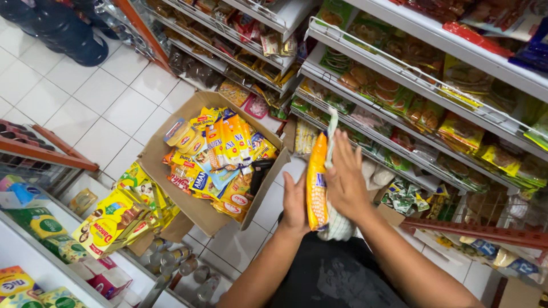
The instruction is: The person wipes yellow and blue snack packets with a white cloth, taking them from a cardboard box on the floor. They then place the cleaned packets onto a white shelf in the store aisle.
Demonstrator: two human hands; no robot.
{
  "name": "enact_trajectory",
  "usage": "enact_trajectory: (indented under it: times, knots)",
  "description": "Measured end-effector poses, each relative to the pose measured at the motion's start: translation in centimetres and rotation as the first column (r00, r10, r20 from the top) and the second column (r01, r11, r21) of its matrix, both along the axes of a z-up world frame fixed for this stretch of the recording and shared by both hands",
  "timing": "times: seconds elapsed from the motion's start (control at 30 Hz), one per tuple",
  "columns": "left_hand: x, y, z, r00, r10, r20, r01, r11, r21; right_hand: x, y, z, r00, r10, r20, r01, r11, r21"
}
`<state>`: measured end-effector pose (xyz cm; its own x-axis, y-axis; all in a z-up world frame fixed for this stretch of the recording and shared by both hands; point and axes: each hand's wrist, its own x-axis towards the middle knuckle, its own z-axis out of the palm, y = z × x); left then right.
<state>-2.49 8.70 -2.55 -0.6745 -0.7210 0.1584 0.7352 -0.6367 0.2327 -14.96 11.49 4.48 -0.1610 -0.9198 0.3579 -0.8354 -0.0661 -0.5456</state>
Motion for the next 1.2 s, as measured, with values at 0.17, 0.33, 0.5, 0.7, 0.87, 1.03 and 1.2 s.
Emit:
enact_trajectory:
  times: [0.17,0.33,0.5,0.7,0.87,1.03,1.2]
  knots:
    - [1.3,-2.5,-0.9,0.993,0.103,0.056,-0.109,0.987,0.118,3.1,3.7,-2.3,0.977,0.215,0.003,-0.215,0.975,0.061]
    - [0.4,-1.9,0.3,0.993,0.033,0.114,-0.045,0.994,0.104,1.9,2.6,-2.5,0.991,0.132,-0.024,-0.128,0.983,0.13]
    - [-0.6,-0.9,1.1,0.995,-0.067,0.07,0.058,0.991,0.124,-1.2,0.2,-2.5,0.998,-0.062,-0.01,0.063,0.995,0.08]
    - [0.2,-0.3,-0.9,0.98,-0.198,-0.033,0.2,0.941,0.274,-6.3,-0.6,-7.1,0.705,-0.326,0.63,0.195,0.943,0.27]
    - [0.9,0.8,-3.8,0.95,-0.274,-0.147,0.308,0.895,0.322,-8.8,2.4,-11.1,0.451,-0.314,0.836,-0.007,0.935,0.355]
    - [-0.1,2.3,-7.5,0.905,-0.387,-0.178,0.42,0.882,0.214,-11.8,3.8,-17.9,0.979,-0.096,0.179,0.103,0.994,-0.032]
    - [-0.3,6.3,-12.5,0.856,-0.49,-0.164,0.512,0.765,0.39,-10.7,5.0,-16.5,0.479,-0.535,0.696,0.316,0.845,0.432]
